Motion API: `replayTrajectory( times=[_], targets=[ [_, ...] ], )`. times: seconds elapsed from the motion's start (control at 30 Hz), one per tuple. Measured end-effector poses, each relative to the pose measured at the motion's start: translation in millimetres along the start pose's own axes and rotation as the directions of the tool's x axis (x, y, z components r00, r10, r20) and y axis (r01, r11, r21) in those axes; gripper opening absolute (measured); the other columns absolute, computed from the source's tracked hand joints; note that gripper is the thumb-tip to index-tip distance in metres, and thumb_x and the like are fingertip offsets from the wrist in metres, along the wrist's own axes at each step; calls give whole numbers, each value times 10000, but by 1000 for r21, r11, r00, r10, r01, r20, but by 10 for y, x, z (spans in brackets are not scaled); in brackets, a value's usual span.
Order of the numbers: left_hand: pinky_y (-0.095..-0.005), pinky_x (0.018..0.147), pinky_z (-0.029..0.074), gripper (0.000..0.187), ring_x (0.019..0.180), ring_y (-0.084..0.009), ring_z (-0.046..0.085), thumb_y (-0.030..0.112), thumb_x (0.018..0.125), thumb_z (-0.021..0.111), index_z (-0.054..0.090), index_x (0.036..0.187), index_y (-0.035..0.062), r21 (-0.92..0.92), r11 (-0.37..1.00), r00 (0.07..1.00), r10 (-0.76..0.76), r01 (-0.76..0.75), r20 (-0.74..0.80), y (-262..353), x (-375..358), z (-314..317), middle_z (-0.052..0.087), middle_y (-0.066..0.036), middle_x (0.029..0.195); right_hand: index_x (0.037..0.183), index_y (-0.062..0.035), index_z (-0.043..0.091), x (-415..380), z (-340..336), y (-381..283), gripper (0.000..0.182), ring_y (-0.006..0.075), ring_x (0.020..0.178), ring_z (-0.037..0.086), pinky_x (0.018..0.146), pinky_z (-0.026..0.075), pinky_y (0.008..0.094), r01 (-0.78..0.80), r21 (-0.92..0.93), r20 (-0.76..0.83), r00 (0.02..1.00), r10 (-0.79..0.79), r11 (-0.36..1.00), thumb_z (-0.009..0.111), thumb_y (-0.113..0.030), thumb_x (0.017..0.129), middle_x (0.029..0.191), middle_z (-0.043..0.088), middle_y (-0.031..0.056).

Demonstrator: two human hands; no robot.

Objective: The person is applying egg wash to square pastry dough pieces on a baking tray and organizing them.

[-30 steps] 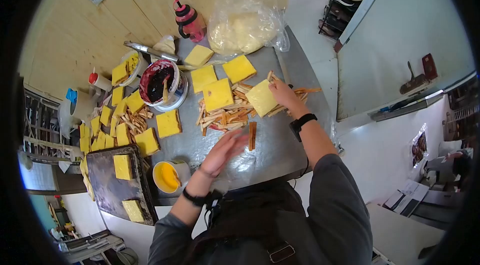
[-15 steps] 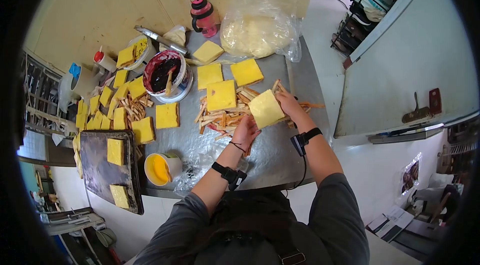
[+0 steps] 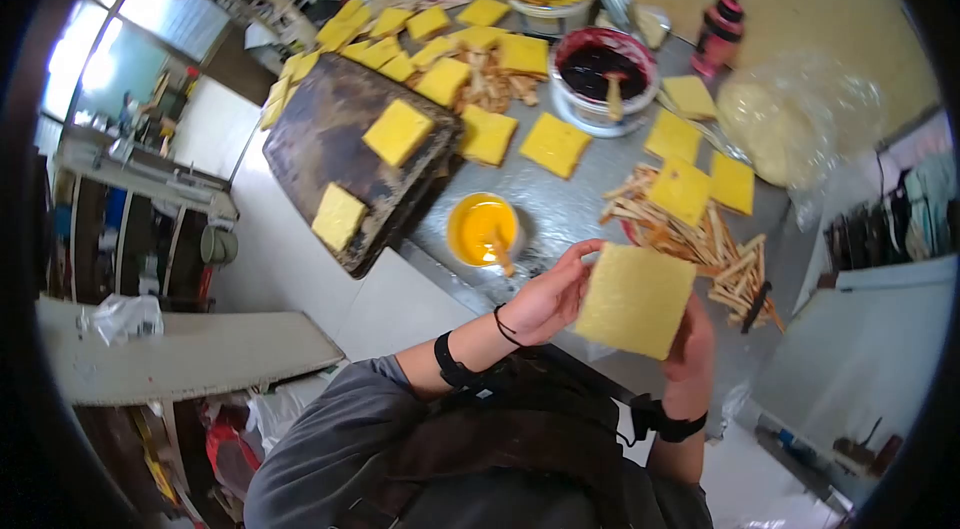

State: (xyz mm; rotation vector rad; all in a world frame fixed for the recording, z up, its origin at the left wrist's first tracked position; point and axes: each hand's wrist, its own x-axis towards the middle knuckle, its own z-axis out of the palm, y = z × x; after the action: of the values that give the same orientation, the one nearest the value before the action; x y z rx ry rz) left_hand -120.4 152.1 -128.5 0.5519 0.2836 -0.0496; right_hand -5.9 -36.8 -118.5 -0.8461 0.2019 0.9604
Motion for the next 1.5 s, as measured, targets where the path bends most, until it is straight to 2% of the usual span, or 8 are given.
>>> replayTrajectory(
  times=[0.1, 0.27, 0.5, 0.57, 0.8, 1.17, 1.3, 1.5],
  targets=[
    [-445, 1112, 324, 642, 1373, -260, 380, 520, 1020, 232, 249, 1507, 103, -217, 975, 999, -52, 53, 10, 340, -501, -289, 322, -99, 1536, 1307, 1, 508, 139, 664, 453, 423, 235, 1096, 615, 923, 510, 359, -71, -47, 147, 986, 77, 996, 412, -293, 1018, 1224, 618, 120],
    [-484, 1115, 306, 700, 1360, -312, 391, 587, 992, 245, 316, 1477, 87, -480, 877, 985, 100, -22, 138, 993, -1481, -1057, 401, -120, 1486, 1341, -12, 478, 330, 1548, 1104, 416, 213, 1108, 569, 930, 483, 386, -70, -355, 271, 947, 175, 932, 368, -270, 1034, 1238, 579, 98],
    [-490, 1149, 251, 804, 1394, -336, 342, 665, 954, 230, 294, 1493, 72, -216, 898, 907, 320, -382, -276, 2299, -2722, -2222, 348, -137, 1522, 1262, 10, 563, 569, 2545, 1879, 450, 174, 989, 555, 833, 482, 325, 44, -593, 399, 883, 246, 804, 402, -333, 1018, 1123, 581, 88],
    [-482, 1147, 268, 795, 1384, -328, 364, 662, 961, 197, 299, 1493, 80, -77, 904, 898, 402, -421, -180, 2747, -2999, -2819, 370, -137, 1508, 1282, 5, 548, 673, 2673, 2078, 479, 166, 982, 553, 820, 478, 320, 35, -618, 396, 877, 272, 785, 398, -364, 1017, 1116, 576, 84],
    [-410, 954, 501, 729, 1244, -194, 540, 642, 978, 184, 334, 1478, 133, 233, 972, 873, 133, -23, -468, 4035, -3221, -4001, 511, -27, 1406, 1302, 9, 526, 607, 2912, 2258, 552, 155, 966, 554, 784, 482, 303, 81, -650, 376, 898, 227, 755, 424, -441, 999, 1124, 571, 87],
    [-348, 1085, 361, 774, 1273, -215, 499, 608, 996, 189, 381, 1428, -4, 484, 866, 924, 75, 127, -376, 4181, -2885, -4285, 521, -100, 1390, 1284, 1, 544, 261, 2343, 1485, 527, 147, 907, 560, 698, 487, 275, 223, -619, 192, 973, -129, 753, 429, -430, 1004, 1109, 586, 72],
    [-380, 1096, 320, 758, 1336, -282, 423, 623, 987, 214, 167, 1531, 97, 553, 829, 940, 125, 76, -316, 4236, -3055, -4333, 425, -162, 1466, 1267, -26, 566, 221, 1909, 758, 463, 123, 872, 561, 694, 480, 264, 260, -708, 90, 955, -282, 657, 399, -381, 1020, 1060, 602, 35],
    [-424, 1168, 151, 704, 1433, -286, 265, 600, 993, 268, 168, 1538, 166, 639, 768, 809, 344, 51, -477, 4083, -3279, -4712, 299, -183, 1536, 1160, -59, 615, 607, 945, -532, 424, 92, 860, 571, 713, 474, 272, 146, -772, -99, 934, -343, 619, 387, -391, 1026, 986, 627, -5]
  ],
)
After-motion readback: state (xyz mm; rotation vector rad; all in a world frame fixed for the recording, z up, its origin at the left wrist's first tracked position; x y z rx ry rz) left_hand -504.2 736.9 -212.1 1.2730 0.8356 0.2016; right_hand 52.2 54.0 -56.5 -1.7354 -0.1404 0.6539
